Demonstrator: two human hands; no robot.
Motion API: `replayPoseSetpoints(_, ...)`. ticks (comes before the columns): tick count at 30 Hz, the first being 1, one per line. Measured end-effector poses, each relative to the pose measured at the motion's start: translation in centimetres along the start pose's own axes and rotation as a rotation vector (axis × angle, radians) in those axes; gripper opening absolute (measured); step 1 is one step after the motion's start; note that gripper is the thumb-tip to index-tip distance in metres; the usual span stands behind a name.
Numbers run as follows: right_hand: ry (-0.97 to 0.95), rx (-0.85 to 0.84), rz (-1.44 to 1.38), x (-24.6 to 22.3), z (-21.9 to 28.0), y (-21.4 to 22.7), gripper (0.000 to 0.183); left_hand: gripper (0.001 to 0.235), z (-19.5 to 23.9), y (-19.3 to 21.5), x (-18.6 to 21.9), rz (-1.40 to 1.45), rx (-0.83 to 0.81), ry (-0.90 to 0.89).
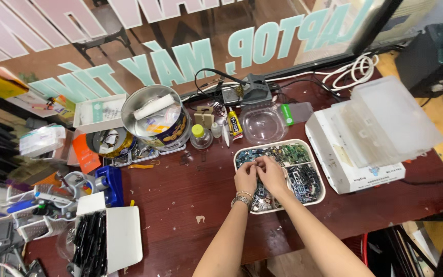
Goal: The person sorts small electronic components from a compartmentalized tray and places them into clear plastic storage boxes on a cluttered workbench. They handle multiple small parts by hand, opening and closing the boxes to organize the items.
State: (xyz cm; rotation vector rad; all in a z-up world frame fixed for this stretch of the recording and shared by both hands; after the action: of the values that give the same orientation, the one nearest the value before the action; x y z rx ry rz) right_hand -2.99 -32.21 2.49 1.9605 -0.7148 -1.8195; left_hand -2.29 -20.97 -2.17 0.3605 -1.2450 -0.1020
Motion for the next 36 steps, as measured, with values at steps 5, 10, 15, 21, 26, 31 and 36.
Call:
replayPoseSetpoints(5, 0.063, -0.147, -0.106, -1.2, -3.5, -7.5, 0.024, 0.018, -3.6, 7.3, -2.4, -0.017, 0.250, 0.083)
replayPoseSetpoints(10, 0.006, -0.307, -0.097, -2.0, -6.4, -14.0, 0.028, 0.020, -6.2, 13.3, -5.9, -0.130, 0.367, 0.235)
replayPoseSetpoints(15, 0.003, -0.309, 0.176, -4.6, -7.7, -16.1, 0.032, 0.032, -6.9, 16.2, -5.7, -0.360, 0.391, 0.238)
replayPoseSetpoints(21, -0.029, -0.296, 0.406, -7.5, -9.2, -17.3, 0.043, 0.039, -6.6, 16.1, -2.4, -0.541, 0.329, 0.364)
replayPoseSetpoints(26, -0.044, -0.232, 0.336, -5.6, -9.5, -18.7, 0.030, 0.034, -7.5, 15.8, -2.6, -0.523, 0.329, 0.370)
replayPoseSetpoints(31, -0.102, -0.268, 0.222, -3.1, -9.6, -19.0, 0.021, 0.020, -8.0, 15.6, -3.7, -0.506, 0.302, 0.312)
replayPoseSetpoints(36, -0.088, -0.248, 0.020, -1.4, -8.7, -18.8, 0.019, 0.035, -7.4, 15.4, -2.9, -0.442, 0.325, 0.267)
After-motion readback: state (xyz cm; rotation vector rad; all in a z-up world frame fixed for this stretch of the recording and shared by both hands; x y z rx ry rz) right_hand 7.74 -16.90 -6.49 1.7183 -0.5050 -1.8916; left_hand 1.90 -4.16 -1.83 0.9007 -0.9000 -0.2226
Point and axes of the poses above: each hand's wrist, its own z-axis away from the middle knuckle, its own y-axis out of the back of the hand, x = y × z, the point moved 1 cm from there along -z, towards the middle knuckle, and after that the axes turned 6 degrees about y, right-handed, at the moved point
